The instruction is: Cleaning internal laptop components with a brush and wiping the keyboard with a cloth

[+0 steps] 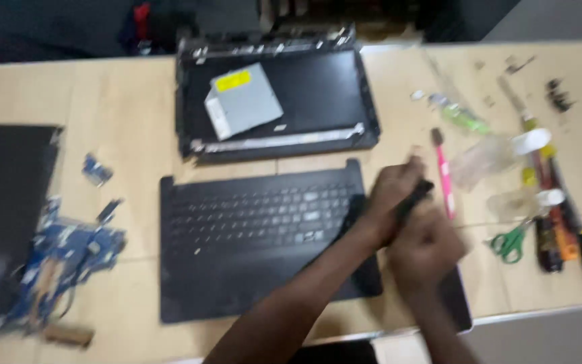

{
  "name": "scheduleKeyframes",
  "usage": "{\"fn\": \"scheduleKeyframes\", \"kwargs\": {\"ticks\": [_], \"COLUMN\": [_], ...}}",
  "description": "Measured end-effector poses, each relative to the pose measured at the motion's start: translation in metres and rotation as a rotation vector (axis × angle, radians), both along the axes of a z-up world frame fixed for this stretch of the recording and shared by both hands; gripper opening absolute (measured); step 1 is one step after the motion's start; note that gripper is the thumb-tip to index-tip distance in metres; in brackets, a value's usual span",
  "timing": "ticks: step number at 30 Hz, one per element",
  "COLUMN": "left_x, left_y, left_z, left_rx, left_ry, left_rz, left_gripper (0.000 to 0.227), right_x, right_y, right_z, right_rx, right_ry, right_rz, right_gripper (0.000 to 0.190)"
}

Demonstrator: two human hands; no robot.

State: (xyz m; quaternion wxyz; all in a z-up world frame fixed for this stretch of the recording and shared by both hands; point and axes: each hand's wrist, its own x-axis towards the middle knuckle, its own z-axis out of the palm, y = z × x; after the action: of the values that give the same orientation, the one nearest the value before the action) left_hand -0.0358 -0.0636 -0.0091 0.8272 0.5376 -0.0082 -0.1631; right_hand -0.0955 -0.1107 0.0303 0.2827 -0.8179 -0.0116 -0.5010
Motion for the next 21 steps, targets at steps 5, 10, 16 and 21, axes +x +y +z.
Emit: {"fn": "scheduleKeyframes", "kwargs": {"ticks": [5,10,16,21], "left_x": [-0.037,-0.061,-0.081,-0.125], "left_y": [0.017,0.08,0.092,0.096], "left_z": [0.003,0.044,0.022,0.033], "left_rx": [-0.285,-0.795,-0.788,-0.232], "left_ry": [0.22,0.527,0.493,0.048], "left_rz": [0.01,-0.047,0.02,0.254], "left_gripper": [0.051,0.053,0.042,0.047], "right_x": [0.007,-0.009,-0.052,-0.103], "right_y": [0.002,0.022,0.085,0.106], "right_z": [0.016,0.021,0.09,0.023], "right_rx": [0.414,1.335,1.712,1.438], "right_ry": [0.145,0.619,0.626,0.465], "right_rz": [-0.083,0.144,0.34,0.182], "right_gripper": [0.054,0.05,0.053,0.031]}}
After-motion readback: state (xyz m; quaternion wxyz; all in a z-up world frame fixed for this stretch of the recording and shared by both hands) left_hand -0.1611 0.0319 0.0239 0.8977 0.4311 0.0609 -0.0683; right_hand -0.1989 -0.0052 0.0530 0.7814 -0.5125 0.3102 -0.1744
